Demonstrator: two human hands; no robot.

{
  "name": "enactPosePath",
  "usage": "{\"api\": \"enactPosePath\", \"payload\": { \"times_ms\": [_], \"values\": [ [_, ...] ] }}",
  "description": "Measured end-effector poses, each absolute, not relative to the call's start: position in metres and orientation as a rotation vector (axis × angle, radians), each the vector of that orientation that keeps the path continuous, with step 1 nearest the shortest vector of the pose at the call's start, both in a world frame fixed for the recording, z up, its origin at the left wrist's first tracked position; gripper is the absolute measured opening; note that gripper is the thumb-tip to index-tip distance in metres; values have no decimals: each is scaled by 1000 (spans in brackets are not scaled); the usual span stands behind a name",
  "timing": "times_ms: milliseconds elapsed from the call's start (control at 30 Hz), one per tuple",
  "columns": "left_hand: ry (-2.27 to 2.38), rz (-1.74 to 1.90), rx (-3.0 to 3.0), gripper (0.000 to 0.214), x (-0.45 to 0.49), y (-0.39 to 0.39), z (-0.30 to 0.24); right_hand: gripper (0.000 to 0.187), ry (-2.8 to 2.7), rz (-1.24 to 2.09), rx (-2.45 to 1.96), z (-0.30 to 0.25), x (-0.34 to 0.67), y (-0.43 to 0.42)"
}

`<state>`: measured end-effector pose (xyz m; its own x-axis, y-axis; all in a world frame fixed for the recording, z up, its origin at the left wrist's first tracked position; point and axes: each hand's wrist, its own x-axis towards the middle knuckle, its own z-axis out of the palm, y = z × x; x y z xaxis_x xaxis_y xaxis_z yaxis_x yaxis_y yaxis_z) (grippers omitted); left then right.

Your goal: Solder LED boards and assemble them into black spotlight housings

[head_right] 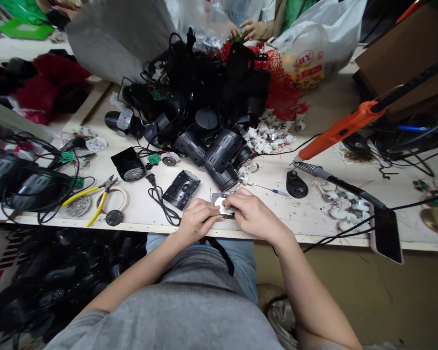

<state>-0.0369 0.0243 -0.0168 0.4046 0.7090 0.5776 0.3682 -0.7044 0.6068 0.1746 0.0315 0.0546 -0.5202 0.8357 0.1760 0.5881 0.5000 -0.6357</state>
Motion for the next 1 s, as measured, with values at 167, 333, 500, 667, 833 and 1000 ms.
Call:
{"api": "enactPosePath", "payload": {
  "times_ms": [167,333,500,667,833,1000],
  "values": [
    [915,1213,2311,9,-37,24,-16,34,-2396,649,-1069,46,164,38],
    [903,1236,2335,7,-37,25,-14,34,-2256,521,-1010,43,165,35],
    [924,1281,2380,7,-36,24,-11,23,-2193,515,-1262,40,168,25],
    [922,1254,2373,5,-36,24,-12,29,-2249,553,-1162,30,169,28],
    [908,1270,2376,2,-37,25,-14,39,-2259,569,-1096,35,166,29],
    [899,1278,2383,2,-37,25,-11,34,-1725,106,-1273,51,196,33]
  ]
}}
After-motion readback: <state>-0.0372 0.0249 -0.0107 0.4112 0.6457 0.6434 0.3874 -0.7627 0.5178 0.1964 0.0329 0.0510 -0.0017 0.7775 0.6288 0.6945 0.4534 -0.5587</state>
